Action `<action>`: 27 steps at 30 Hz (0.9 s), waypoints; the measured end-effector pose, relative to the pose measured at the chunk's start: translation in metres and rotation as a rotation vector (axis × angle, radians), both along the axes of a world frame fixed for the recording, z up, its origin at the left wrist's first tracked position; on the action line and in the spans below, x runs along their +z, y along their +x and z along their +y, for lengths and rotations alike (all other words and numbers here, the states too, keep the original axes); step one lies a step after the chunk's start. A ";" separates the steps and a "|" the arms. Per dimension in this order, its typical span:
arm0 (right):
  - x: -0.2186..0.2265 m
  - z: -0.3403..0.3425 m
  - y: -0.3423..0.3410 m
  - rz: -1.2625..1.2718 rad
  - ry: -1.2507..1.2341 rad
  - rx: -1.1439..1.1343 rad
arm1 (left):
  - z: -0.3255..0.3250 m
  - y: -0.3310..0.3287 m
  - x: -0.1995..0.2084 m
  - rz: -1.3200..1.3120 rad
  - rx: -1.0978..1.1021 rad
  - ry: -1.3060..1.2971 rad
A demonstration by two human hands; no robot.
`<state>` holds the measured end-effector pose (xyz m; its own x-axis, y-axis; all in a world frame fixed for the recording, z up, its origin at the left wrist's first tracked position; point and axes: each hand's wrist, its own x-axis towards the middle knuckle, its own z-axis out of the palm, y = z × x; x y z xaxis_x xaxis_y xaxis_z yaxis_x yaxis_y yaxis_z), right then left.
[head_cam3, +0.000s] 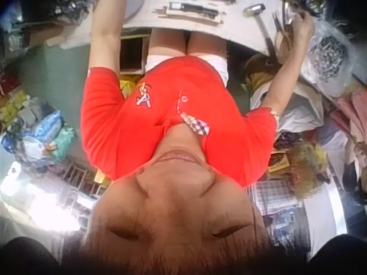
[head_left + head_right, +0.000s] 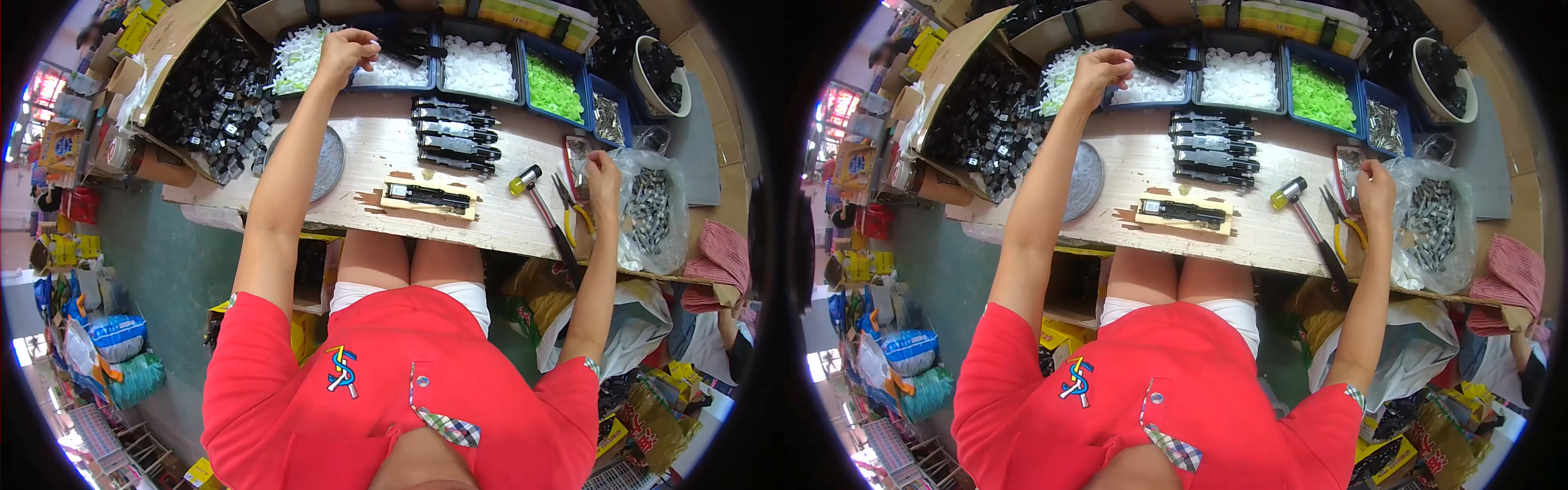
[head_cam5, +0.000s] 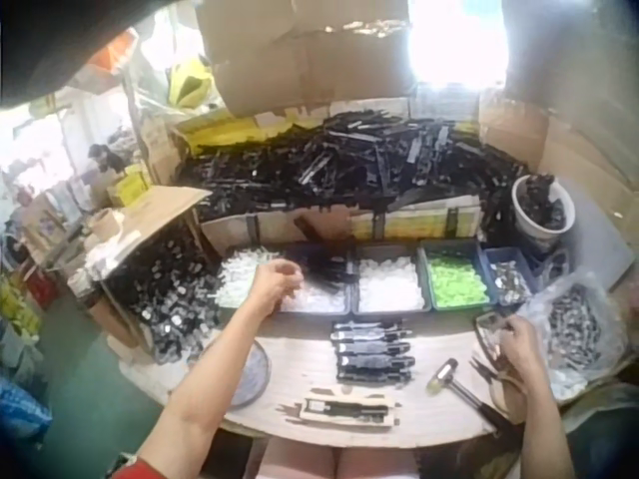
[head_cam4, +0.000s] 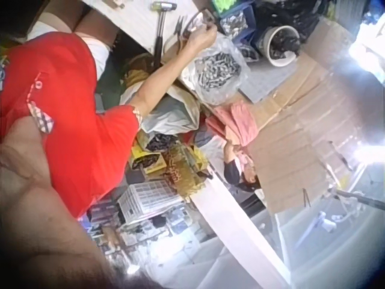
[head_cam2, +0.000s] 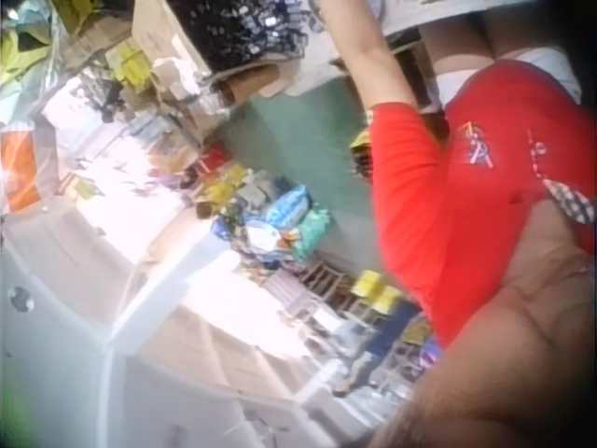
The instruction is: Assembling small mechanical components for toys using hands and a rubber mallet.
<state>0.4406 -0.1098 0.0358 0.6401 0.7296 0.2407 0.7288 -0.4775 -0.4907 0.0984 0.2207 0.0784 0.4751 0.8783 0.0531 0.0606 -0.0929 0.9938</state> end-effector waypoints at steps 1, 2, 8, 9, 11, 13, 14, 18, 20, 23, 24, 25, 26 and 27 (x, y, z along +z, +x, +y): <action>0.003 -0.001 -0.004 0.129 0.182 0.021 | -0.009 -0.002 0.004 -0.004 0.003 0.001; 0.008 -0.003 -0.011 0.126 0.181 0.024 | -0.021 -0.005 0.007 -0.073 -0.019 -0.025; 0.057 0.014 -0.139 0.933 0.603 0.249 | -0.144 -0.014 0.008 -0.396 -0.276 -0.411; 0.057 0.018 -0.159 1.053 0.604 0.299 | -0.164 -0.017 0.004 -0.406 -0.290 -0.498; 0.055 0.028 -0.192 1.087 0.614 0.457 | -0.190 -0.024 -0.010 -0.393 -0.332 -0.533; 0.053 0.033 -0.214 1.124 0.604 0.471 | -0.208 -0.028 -0.015 -0.398 -0.329 -0.568; 0.050 0.034 -0.219 1.140 0.587 0.496 | -0.213 -0.030 -0.017 -0.419 -0.333 -0.569; 0.039 0.034 -0.233 1.217 0.533 0.519 | -0.222 -0.038 -0.019 -0.419 -0.359 -0.550; 0.038 0.032 -0.235 1.243 0.472 0.525 | -0.223 -0.040 -0.018 -0.427 -0.364 -0.544; 0.037 0.029 -0.239 1.272 0.509 0.536 | -0.225 -0.039 -0.017 -0.436 -0.371 -0.531; 0.036 0.028 -0.238 1.270 0.508 0.536 | -0.225 -0.039 -0.016 -0.434 -0.373 -0.524; 0.034 0.027 -0.237 1.252 0.504 0.547 | -0.226 -0.039 -0.015 -0.437 -0.373 -0.524; 0.034 0.026 -0.237 1.235 0.501 0.558 | -0.227 -0.039 -0.015 -0.444 -0.376 -0.519; 0.035 0.026 -0.238 1.235 0.499 0.559 | -0.227 -0.039 -0.014 -0.450 -0.379 -0.513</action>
